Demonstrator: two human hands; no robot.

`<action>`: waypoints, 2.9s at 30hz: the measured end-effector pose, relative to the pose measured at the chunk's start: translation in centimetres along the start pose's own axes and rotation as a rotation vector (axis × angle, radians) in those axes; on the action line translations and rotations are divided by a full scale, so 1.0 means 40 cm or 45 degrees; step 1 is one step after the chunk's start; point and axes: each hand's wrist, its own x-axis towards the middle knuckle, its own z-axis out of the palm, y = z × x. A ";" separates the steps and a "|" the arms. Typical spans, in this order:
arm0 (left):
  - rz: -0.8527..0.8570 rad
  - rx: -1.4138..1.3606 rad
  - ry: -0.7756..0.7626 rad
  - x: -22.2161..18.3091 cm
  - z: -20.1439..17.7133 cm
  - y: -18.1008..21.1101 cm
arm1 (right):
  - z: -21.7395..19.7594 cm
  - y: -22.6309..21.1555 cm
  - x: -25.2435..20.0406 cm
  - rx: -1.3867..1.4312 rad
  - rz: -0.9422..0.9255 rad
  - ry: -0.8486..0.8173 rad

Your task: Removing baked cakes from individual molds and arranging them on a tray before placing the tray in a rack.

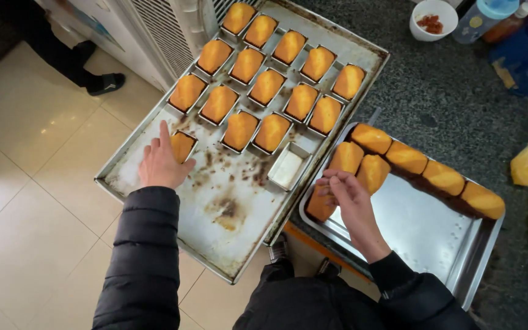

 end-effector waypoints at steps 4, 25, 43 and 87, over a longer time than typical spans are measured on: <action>-0.021 -0.083 -0.043 -0.031 -0.046 0.020 | 0.005 0.010 -0.012 -0.008 -0.004 0.016; 0.722 -1.446 -0.436 -0.616 -0.035 0.730 | -0.236 -0.060 -0.140 0.237 0.288 0.207; 0.332 -1.859 -0.506 -0.832 0.178 0.950 | -0.542 0.069 -0.181 -0.230 0.274 0.145; 0.144 -1.875 -0.926 -0.644 0.398 0.876 | -0.458 0.034 0.025 0.689 0.210 0.422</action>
